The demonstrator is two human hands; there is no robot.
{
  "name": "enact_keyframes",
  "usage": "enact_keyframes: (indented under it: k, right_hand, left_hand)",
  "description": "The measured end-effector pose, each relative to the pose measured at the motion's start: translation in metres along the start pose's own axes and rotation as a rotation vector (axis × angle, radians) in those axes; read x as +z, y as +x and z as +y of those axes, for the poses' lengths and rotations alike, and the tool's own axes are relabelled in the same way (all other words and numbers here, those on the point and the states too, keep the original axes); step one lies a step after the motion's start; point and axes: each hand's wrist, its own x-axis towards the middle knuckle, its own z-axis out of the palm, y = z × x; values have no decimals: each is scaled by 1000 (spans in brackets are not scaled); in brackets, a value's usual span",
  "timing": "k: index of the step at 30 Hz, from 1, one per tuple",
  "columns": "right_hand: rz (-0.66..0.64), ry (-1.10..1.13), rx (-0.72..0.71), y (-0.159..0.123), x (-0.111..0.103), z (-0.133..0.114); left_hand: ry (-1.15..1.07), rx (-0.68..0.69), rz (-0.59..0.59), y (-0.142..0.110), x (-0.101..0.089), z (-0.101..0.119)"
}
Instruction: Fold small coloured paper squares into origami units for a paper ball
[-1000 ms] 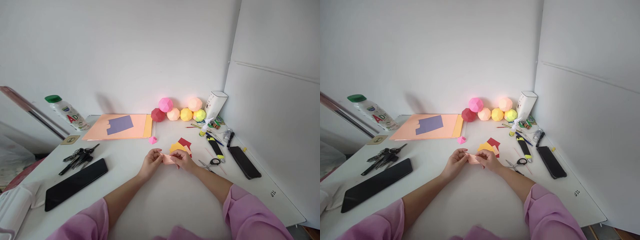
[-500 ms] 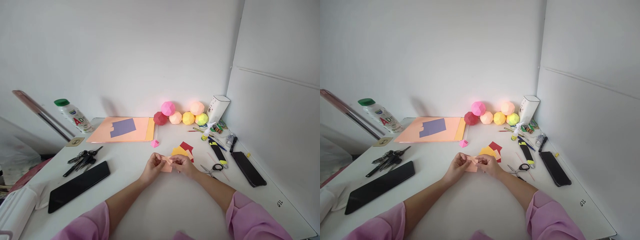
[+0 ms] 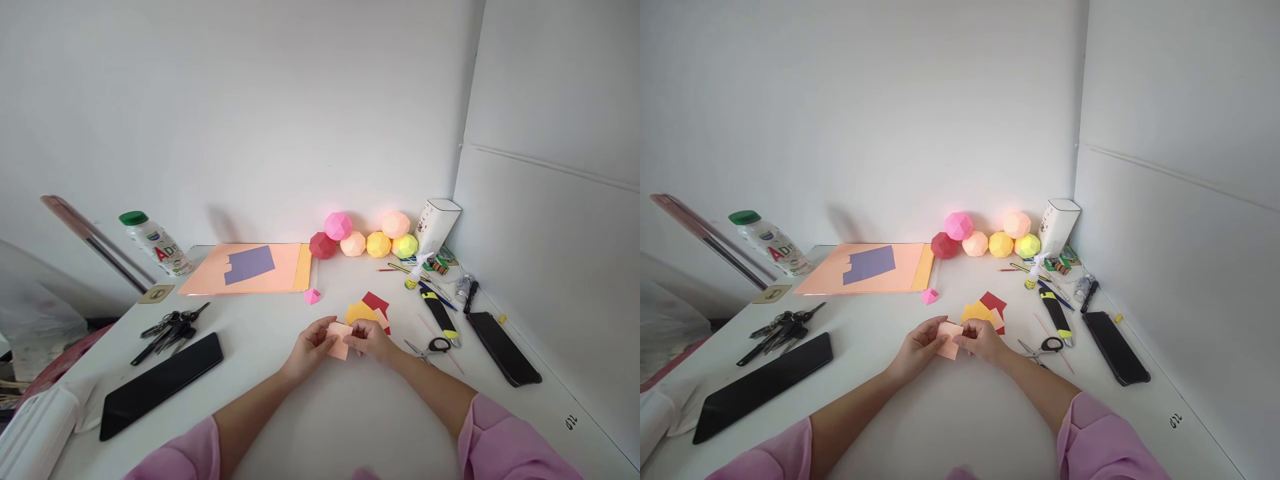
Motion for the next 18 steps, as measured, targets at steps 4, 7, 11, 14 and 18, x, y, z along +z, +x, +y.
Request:
enact_keyframes:
  k: [4,7,11,14,18]
  right_hand:
    - [-9,-44,-4,-2,-1,-4]
    - [3,-48,0,-3,-1,-5]
    - [5,-53,2,-5,-1,-3]
    - [-19,-73,-21,-5,0,-2]
    - [-36,-113,-109,-6,0,-4]
  left_hand:
    - [46,16,28,-2,3,-3]
    - [89,56,61,-5,4,-8]
    - [173,105,18,-9,5,-8]
    - [245,153,-48,-11,5,-2]
    - [222,160,-44,-10,3,1]
